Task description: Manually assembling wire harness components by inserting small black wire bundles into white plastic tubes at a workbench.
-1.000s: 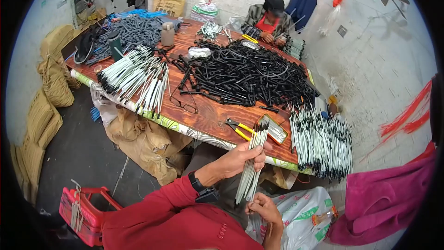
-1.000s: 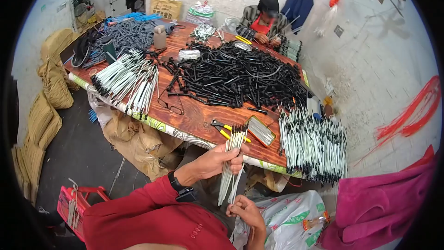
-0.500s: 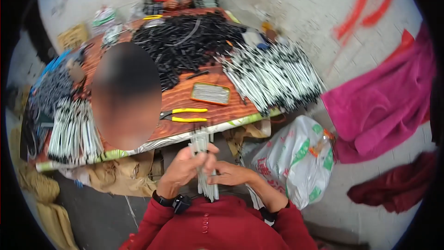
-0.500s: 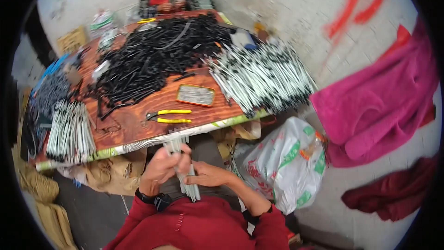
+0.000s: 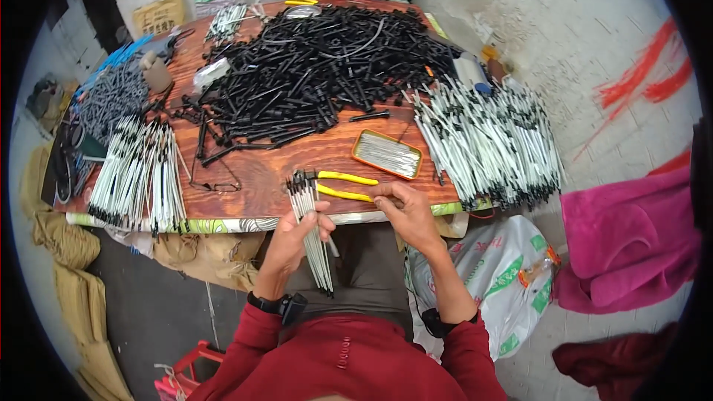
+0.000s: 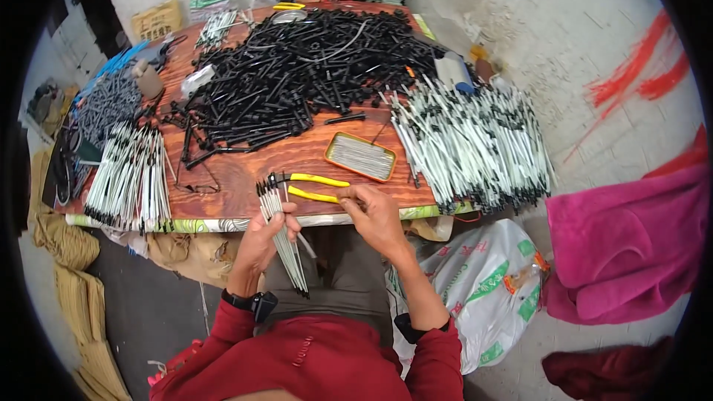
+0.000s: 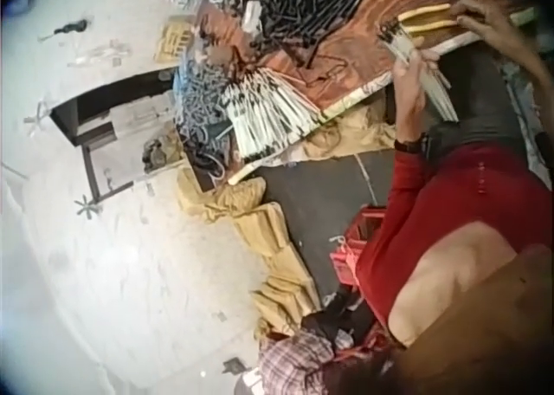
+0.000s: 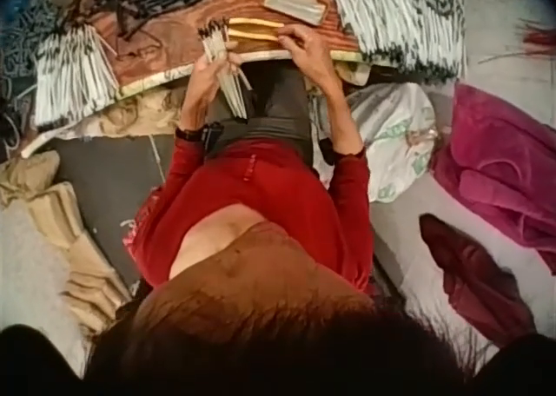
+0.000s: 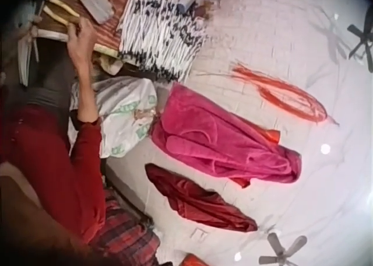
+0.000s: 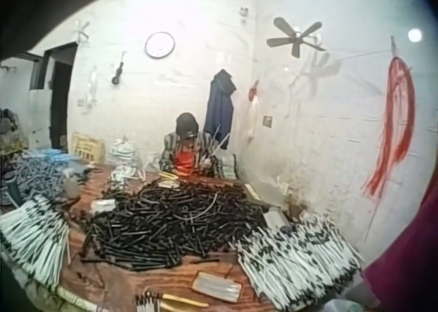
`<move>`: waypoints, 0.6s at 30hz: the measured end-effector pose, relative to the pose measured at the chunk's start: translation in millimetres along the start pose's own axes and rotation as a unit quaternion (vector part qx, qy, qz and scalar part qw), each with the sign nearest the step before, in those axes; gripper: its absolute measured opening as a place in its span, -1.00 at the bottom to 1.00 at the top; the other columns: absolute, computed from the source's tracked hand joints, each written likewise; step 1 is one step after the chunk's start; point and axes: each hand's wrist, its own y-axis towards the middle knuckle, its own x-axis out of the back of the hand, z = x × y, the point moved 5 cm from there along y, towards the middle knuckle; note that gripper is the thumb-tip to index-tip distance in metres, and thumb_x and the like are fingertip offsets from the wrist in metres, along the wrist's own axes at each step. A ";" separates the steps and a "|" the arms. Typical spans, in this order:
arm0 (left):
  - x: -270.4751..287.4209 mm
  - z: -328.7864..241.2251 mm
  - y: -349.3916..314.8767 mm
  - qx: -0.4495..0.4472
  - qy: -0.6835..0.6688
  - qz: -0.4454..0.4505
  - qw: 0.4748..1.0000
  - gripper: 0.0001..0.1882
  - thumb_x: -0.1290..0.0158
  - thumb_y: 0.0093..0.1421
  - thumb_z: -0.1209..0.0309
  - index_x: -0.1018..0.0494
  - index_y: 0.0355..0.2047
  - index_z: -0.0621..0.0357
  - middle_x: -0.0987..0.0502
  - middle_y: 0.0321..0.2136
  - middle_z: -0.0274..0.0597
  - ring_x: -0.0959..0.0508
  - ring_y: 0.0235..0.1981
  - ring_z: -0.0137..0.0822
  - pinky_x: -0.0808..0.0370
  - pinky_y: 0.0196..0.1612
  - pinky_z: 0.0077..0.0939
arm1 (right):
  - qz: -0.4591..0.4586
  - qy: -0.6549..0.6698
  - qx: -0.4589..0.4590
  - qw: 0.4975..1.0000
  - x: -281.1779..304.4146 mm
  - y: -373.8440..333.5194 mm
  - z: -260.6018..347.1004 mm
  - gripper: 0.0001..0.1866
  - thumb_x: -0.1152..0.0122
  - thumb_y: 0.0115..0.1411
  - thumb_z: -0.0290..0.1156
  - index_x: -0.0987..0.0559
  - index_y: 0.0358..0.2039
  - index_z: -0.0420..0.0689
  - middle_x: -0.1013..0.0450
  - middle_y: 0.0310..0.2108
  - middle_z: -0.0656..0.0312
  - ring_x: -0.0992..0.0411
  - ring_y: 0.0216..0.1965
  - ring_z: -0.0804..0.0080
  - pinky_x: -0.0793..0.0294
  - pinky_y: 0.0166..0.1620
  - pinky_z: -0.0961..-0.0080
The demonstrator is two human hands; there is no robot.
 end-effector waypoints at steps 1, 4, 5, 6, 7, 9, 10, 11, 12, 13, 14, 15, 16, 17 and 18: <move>9.3 -2.0 -3.6 -0.002 -0.008 -0.017 1.000 -0.64 0.05 0.41 0.32 -0.38 0.08 0.34 -0.59 -0.32 -0.17 -0.51 -0.36 -0.44 -0.48 -0.20 -0.51 | -0.032 -0.102 0.069 0.992 -6.0 6.6 13.7 -0.61 -0.35 0.11 -0.40 -0.58 -0.03 -0.16 -0.55 -0.10 0.13 -0.51 -0.11 0.28 -0.49 -0.05 0.36; 21.5 -5.1 -1.0 -0.003 -0.017 -0.035 0.999 -0.64 0.03 0.40 0.32 -0.40 0.08 0.33 -0.59 -0.32 -0.16 -0.53 -0.34 -0.43 -0.49 -0.19 -0.48 | -0.095 -0.287 0.215 0.929 -29.5 20.9 39.8 -0.60 -0.37 0.09 -0.36 -0.59 -0.04 -0.14 -0.53 -0.11 0.17 -0.48 -0.13 0.18 -0.47 -0.06 0.29; 22.6 -6.0 0.7 -0.004 -0.025 -0.041 0.999 -0.64 0.02 0.39 0.33 -0.40 0.08 0.32 -0.59 -0.31 -0.16 -0.54 -0.34 -0.43 -0.50 -0.19 -0.47 | -0.095 -0.322 0.226 0.915 -34.3 26.2 39.7 -0.59 -0.39 0.06 -0.34 -0.59 -0.05 -0.13 -0.52 -0.13 0.18 -0.46 -0.15 0.15 -0.46 -0.08 0.28; 23.2 -8.0 1.9 -0.009 -0.025 -0.049 0.998 -0.64 0.02 0.39 0.33 -0.40 0.08 0.32 -0.59 -0.31 -0.16 -0.54 -0.34 -0.43 -0.50 -0.19 -0.47 | -0.095 -0.356 0.237 0.899 -38.6 31.2 39.7 -0.57 -0.40 0.04 -0.32 -0.59 -0.06 -0.13 -0.51 -0.15 0.19 -0.43 -0.17 0.12 -0.45 -0.10 0.26; 21.5 -8.8 3.6 -0.002 -0.020 -0.041 0.999 -0.64 0.01 0.39 0.32 -0.40 0.08 0.32 -0.60 -0.31 -0.16 -0.54 -0.34 -0.43 -0.50 -0.18 -0.48 | -0.097 -0.391 0.248 0.881 -42.5 35.6 40.3 -0.56 -0.42 0.02 -0.30 -0.59 -0.07 -0.12 -0.50 -0.17 0.19 -0.41 -0.19 0.10 -0.44 -0.12 0.25; 18.5 -10.3 6.3 0.010 -0.013 -0.023 1.000 -0.63 0.00 0.39 0.31 -0.40 0.08 0.33 -0.61 -0.29 -0.16 -0.54 -0.33 -0.43 -0.51 -0.17 -0.49 | -0.090 -0.390 0.246 0.883 -46.6 40.5 39.6 -0.56 -0.43 0.00 -0.29 -0.59 -0.08 -0.12 -0.49 -0.20 0.19 -0.40 -0.21 0.11 -0.44 -0.14 0.25; 19.3 -11.6 6.1 0.005 -0.016 -0.029 0.999 -0.63 0.00 0.39 0.31 -0.40 0.08 0.33 -0.61 -0.29 -0.16 -0.54 -0.33 -0.43 -0.51 -0.17 -0.49 | -0.087 -0.391 0.237 0.885 -47.9 41.4 38.1 -0.55 -0.44 -0.01 -0.27 -0.60 -0.09 -0.13 -0.48 -0.24 0.18 -0.40 -0.23 0.12 -0.43 -0.16 0.25; 19.5 -11.5 6.1 0.014 -0.013 -0.029 0.999 -0.62 0.00 0.39 0.31 -0.40 0.09 0.32 -0.61 -0.29 -0.17 -0.55 -0.33 -0.43 -0.51 -0.17 -0.50 | -0.085 -0.392 0.227 0.887 -49.3 42.7 37.0 -0.55 -0.45 -0.02 -0.26 -0.60 -0.11 -0.13 -0.48 -0.27 0.17 -0.39 -0.25 0.13 -0.43 -0.18 0.26; 19.4 -11.3 6.1 0.023 -0.010 -0.028 0.999 -0.61 -0.01 0.38 0.31 -0.39 0.10 0.32 -0.61 -0.28 -0.17 -0.55 -0.33 -0.44 -0.51 -0.17 -0.51 | -0.080 -0.393 0.233 0.886 -51.8 44.1 37.3 -0.55 -0.45 -0.02 -0.26 -0.60 -0.11 -0.13 -0.48 -0.27 0.17 -0.39 -0.25 0.13 -0.43 -0.18 0.26; 18.9 -10.8 6.4 0.033 -0.007 -0.026 0.999 -0.60 -0.01 0.38 0.30 -0.39 0.11 0.32 -0.61 -0.27 -0.17 -0.55 -0.33 -0.44 -0.51 -0.16 -0.52 | -0.092 -0.397 0.220 0.886 -51.7 46.1 36.5 -0.55 -0.46 -0.03 -0.25 -0.61 -0.12 -0.14 -0.48 -0.28 0.16 -0.39 -0.25 0.13 -0.43 -0.19 0.25; 18.7 -11.3 6.8 0.027 -0.009 -0.030 0.999 -0.60 -0.01 0.38 0.30 -0.39 0.11 0.32 -0.61 -0.27 -0.17 -0.55 -0.33 -0.44 -0.51 -0.16 -0.52 | -0.105 -0.400 0.206 0.887 -51.2 47.9 35.6 -0.56 -0.46 -0.03 -0.25 -0.61 -0.14 -0.14 -0.48 -0.28 0.15 -0.39 -0.24 0.13 -0.43 -0.19 0.25; 18.6 -11.4 7.2 0.032 -0.020 -0.028 0.999 -0.60 0.00 0.38 0.30 -0.39 0.12 0.32 -0.61 -0.26 -0.17 -0.54 -0.33 -0.45 -0.51 -0.16 -0.52 | -0.119 -0.403 0.193 0.887 -51.3 49.2 35.6 -0.56 -0.46 -0.04 -0.24 -0.61 -0.15 -0.15 -0.48 -0.29 0.15 -0.40 -0.23 0.13 -0.43 -0.19 0.25; 18.5 -11.1 7.6 0.036 -0.031 -0.026 0.999 -0.59 0.00 0.39 0.30 -0.38 0.14 0.31 -0.61 -0.26 -0.17 -0.54 -0.32 -0.45 -0.51 -0.15 -0.53 | -0.117 -0.403 0.198 0.886 -52.4 49.2 36.1 -0.56 -0.46 -0.04 -0.24 -0.61 -0.15 -0.15 -0.48 -0.29 0.15 -0.40 -0.23 0.13 -0.43 -0.19 0.25; 18.3 -10.8 8.1 0.041 -0.042 -0.023 0.998 -0.58 0.01 0.39 0.30 -0.38 0.15 0.31 -0.61 -0.25 -0.17 -0.53 -0.32 -0.46 -0.51 -0.15 -0.53 | -0.132 -0.414 0.193 0.880 -50.4 48.4 35.8 -0.57 -0.46 -0.04 -0.25 -0.62 -0.16 -0.15 -0.48 -0.30 0.15 -0.40 -0.23 0.13 -0.43 -0.19 0.25; 18.9 -11.0 9.0 0.035 -0.043 -0.026 0.998 -0.58 0.01 0.39 0.30 -0.38 0.15 0.31 -0.61 -0.25 -0.17 -0.53 -0.32 -0.46 -0.51 -0.15 -0.53 | -0.148 -0.424 0.189 0.873 -47.7 47.5 35.6 -0.58 -0.45 -0.03 -0.25 -0.62 -0.16 -0.16 -0.48 -0.30 0.14 -0.40 -0.23 0.13 -0.43 -0.19 0.24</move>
